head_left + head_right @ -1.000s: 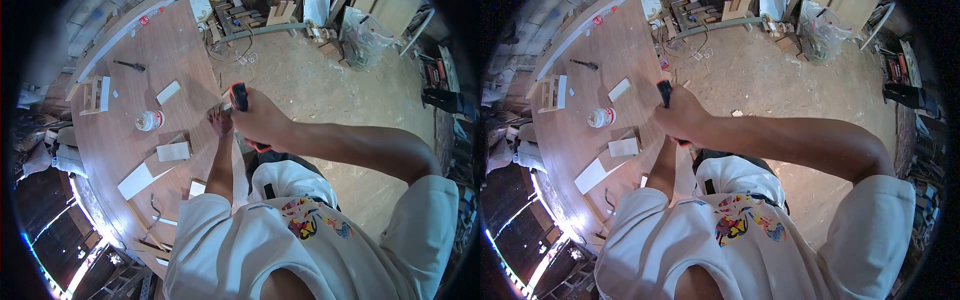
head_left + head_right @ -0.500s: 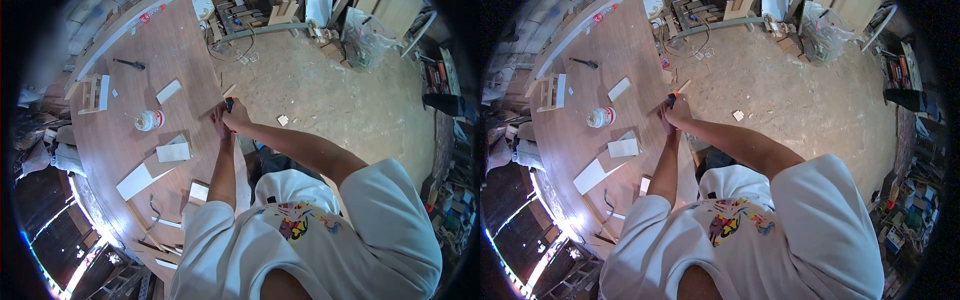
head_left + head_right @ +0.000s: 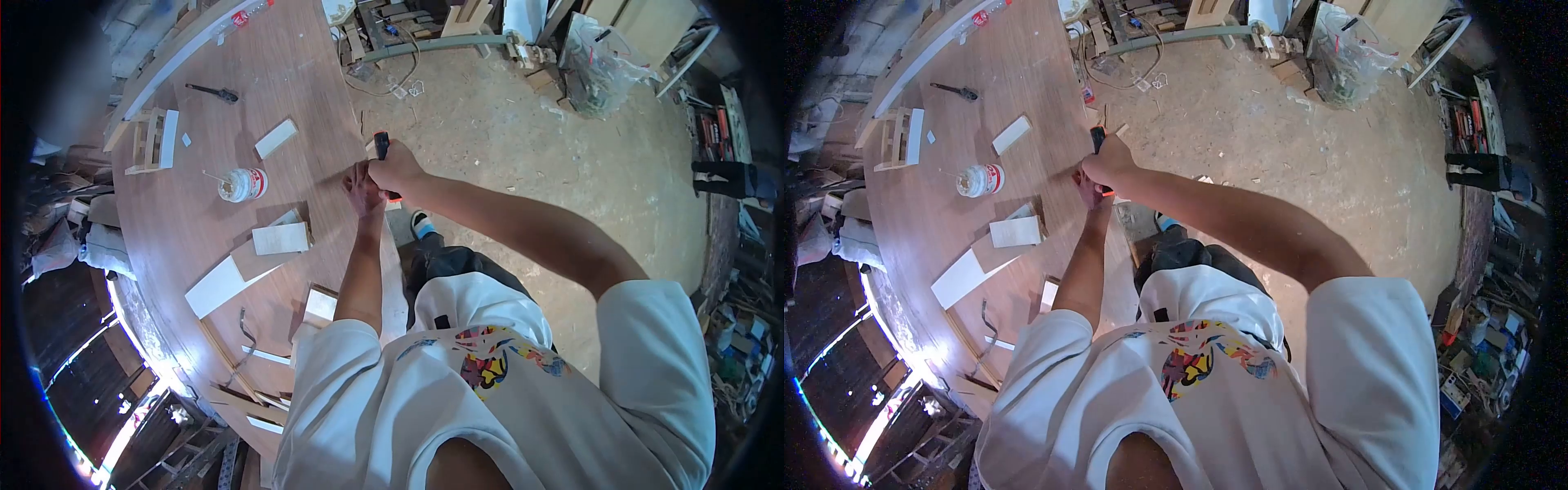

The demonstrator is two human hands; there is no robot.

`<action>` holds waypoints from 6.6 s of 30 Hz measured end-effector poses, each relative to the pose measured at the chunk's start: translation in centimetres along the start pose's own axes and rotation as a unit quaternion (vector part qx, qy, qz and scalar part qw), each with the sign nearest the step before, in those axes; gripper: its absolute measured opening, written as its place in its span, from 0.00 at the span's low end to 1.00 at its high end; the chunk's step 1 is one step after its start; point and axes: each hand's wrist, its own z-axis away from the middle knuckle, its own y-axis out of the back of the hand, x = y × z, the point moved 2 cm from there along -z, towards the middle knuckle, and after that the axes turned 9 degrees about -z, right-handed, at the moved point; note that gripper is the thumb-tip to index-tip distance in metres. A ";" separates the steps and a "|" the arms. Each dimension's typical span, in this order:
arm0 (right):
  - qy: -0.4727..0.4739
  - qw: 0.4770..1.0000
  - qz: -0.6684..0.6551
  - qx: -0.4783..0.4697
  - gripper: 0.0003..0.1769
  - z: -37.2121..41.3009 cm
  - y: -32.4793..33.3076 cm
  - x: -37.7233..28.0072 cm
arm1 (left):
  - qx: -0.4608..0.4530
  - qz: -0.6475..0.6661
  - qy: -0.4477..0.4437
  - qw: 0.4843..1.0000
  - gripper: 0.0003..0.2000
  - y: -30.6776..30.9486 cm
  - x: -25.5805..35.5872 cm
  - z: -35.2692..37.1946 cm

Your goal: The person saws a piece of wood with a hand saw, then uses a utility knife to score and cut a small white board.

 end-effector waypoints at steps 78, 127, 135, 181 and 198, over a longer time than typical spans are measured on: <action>-0.008 0.999 -0.014 -0.037 0.04 0.1 0.3 -0.6 | 0.004 -0.006 0.004 1.000 0.16 -0.6 -0.2 0.4; 0.024 0.998 -0.001 -0.058 0.10 6.6 1.6 -2.2 | 0.020 -0.012 0.025 0.999 0.16 -2.1 -1.0 1.2; 0.162 0.986 0.040 -0.008 0.17 -4.8 0.0 8.8 | 0.047 0.061 0.006 0.997 0.15 0.5 0.1 0.4; 0.108 0.993 0.054 0.008 0.20 -2.3 -0.4 5.7 | 0.032 0.013 0.021 0.999 0.16 -0.5 -0.2 0.6; 0.000 0.999 -0.021 -0.036 0.06 6.4 2.0 -1.6 | 0.035 0.017 -0.008 0.999 0.16 -1.2 -0.4 0.7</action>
